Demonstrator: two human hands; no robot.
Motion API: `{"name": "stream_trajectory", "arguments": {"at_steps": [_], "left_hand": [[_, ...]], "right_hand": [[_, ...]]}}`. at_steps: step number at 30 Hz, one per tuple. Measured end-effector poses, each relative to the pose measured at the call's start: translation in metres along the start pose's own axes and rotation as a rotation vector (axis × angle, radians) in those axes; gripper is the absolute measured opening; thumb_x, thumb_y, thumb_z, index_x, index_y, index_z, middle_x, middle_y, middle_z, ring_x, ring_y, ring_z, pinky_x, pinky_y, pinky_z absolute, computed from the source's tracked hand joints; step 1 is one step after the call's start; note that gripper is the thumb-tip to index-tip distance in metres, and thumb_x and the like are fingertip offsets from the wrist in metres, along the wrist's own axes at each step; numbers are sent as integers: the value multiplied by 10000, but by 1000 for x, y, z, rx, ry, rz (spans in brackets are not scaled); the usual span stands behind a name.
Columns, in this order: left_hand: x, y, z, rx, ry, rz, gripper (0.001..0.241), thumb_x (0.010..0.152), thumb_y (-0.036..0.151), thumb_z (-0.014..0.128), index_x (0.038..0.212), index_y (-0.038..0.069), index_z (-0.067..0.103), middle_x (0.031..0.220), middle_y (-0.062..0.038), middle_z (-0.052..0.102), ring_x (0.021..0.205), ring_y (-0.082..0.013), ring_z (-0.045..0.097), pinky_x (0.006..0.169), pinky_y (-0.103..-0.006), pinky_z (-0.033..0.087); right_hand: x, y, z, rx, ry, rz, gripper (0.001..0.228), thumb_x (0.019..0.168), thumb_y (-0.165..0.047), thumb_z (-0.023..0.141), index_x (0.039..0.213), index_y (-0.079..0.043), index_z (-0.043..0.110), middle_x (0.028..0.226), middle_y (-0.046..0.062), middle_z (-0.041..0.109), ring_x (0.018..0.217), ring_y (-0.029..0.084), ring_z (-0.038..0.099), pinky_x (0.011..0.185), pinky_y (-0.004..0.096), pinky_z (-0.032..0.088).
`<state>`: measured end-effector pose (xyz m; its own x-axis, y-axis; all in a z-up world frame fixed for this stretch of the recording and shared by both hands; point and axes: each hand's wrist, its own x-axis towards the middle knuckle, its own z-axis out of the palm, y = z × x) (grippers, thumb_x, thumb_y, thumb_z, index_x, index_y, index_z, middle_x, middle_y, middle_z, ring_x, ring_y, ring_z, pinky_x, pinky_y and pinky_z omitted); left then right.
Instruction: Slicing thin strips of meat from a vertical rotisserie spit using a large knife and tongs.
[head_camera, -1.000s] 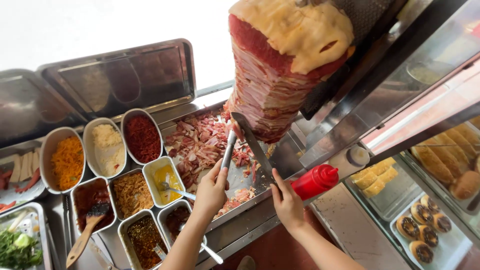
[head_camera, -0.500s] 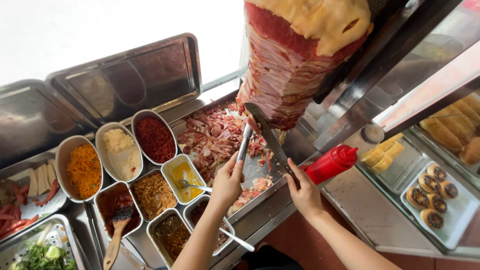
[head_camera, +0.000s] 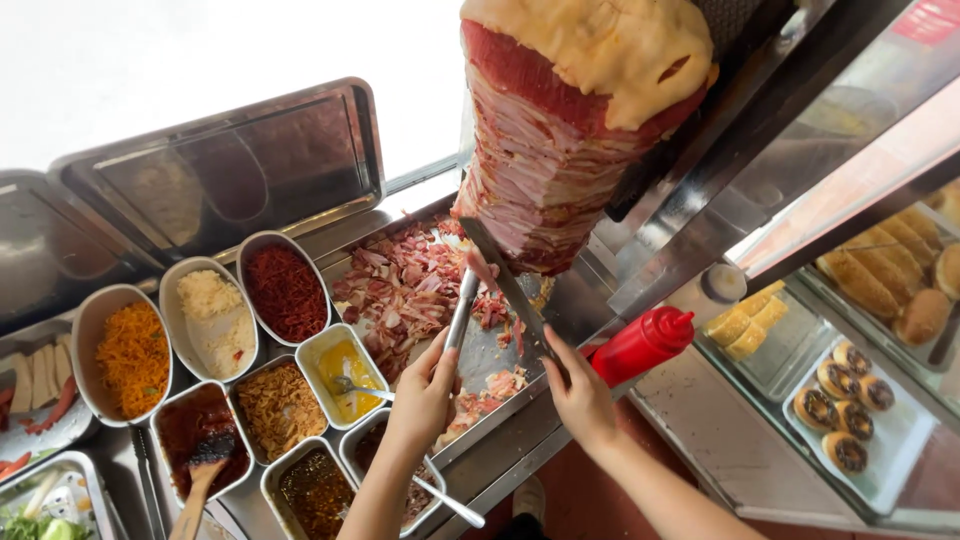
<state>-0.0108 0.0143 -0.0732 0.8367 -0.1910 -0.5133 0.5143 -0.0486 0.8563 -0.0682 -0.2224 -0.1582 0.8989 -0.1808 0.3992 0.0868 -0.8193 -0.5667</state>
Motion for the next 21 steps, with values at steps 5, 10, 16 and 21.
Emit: {"name": "stream_trajectory", "arguments": {"at_steps": [5,10,16,21], "left_hand": [[-13,-21,-2,102,85,-69,508,1053,281,524,1556,303,592,675,-29,545,455,-113,426,408,-268,306],[-12,-52,-2,1258,302,-6,582,1084,427,373,1614,187,366,965,-97,782,632,-200,750,479,-314,601],[-27,-56,25,1298,443,15,668,1066,489,387,1640,153,326,963,-139,728,515,-227,694,401,-341,537],[-33,-54,49,1095,431,31,607,1044,468,430,1592,216,367,1143,-36,756,877,-307,771,712,-447,611]], "right_hand": [[-45,28,-19,-101,-86,72,589,917,-153,703,1479,-269,570,1149,3,789,820,210,782,632,340,605],[-45,54,-12,27,-100,84,688,917,-170,696,1556,-140,442,1428,90,685,1166,244,751,811,326,629],[-33,80,-13,177,-275,306,277,864,-235,757,1094,-96,686,895,26,819,730,180,766,671,307,569],[-12,113,-11,201,-208,159,299,855,-156,778,1135,-75,707,1012,63,730,838,220,733,768,332,591]]}}
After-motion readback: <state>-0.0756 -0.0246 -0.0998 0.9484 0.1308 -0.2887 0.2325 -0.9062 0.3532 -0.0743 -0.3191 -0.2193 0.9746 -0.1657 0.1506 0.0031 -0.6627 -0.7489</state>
